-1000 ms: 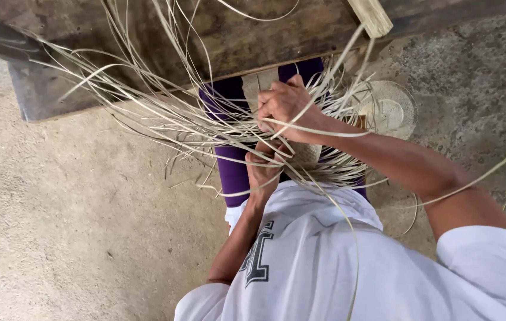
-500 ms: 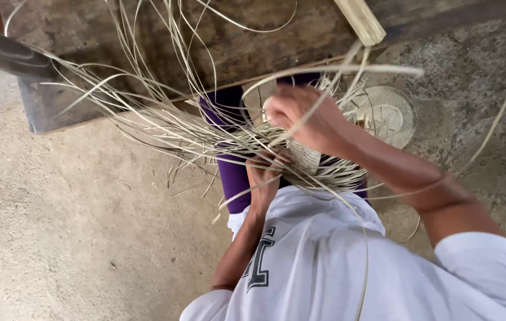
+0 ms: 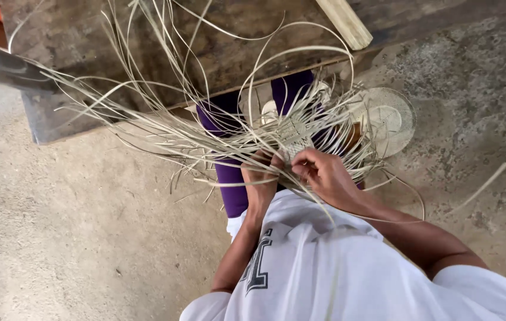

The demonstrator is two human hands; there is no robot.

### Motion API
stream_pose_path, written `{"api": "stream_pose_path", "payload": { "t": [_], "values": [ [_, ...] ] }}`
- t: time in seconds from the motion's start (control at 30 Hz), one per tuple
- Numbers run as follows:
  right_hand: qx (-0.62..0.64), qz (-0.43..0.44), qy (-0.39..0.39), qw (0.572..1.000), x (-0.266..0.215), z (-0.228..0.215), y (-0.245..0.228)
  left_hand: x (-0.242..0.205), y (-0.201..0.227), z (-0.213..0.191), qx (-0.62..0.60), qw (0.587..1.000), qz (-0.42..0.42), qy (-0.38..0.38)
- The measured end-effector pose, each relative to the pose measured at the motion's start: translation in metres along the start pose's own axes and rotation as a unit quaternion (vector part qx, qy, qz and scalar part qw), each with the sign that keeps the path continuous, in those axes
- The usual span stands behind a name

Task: Weaving dried plant fibers together to create a hat or basket

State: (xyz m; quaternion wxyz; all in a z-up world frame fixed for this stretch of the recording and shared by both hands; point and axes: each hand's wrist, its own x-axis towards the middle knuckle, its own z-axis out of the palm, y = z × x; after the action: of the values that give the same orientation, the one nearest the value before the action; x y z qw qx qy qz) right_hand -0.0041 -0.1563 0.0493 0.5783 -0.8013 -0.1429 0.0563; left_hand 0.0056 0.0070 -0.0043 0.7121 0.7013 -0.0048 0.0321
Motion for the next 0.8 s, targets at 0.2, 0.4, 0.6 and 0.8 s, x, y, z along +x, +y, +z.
{"api": "stream_pose_path", "payload": {
  "t": [0.2, 0.4, 0.6, 0.8],
  "values": [
    [0.335, 0.199, -0.074, 0.918, 0.002, -0.003, -0.013, -0.002, 0.041, 0.015, 0.127, 0.986, -0.049, 0.094],
    [0.324, 0.188, -0.243, 0.895, 0.006, -0.008, -0.028, 0.006, 0.063, 0.017, 0.273, 0.959, -0.04, 0.058],
    [0.383, 0.135, -0.127, 0.905, 0.001, 0.005, -0.026, 0.02, 0.047, 0.0, -0.185, 0.975, -0.12, -0.035],
    [0.28, 0.202, -0.206, 0.916, -0.003, 0.011, -0.003, 0.027, 0.027, -0.012, -0.11, 0.985, -0.098, -0.095]
  ]
}}
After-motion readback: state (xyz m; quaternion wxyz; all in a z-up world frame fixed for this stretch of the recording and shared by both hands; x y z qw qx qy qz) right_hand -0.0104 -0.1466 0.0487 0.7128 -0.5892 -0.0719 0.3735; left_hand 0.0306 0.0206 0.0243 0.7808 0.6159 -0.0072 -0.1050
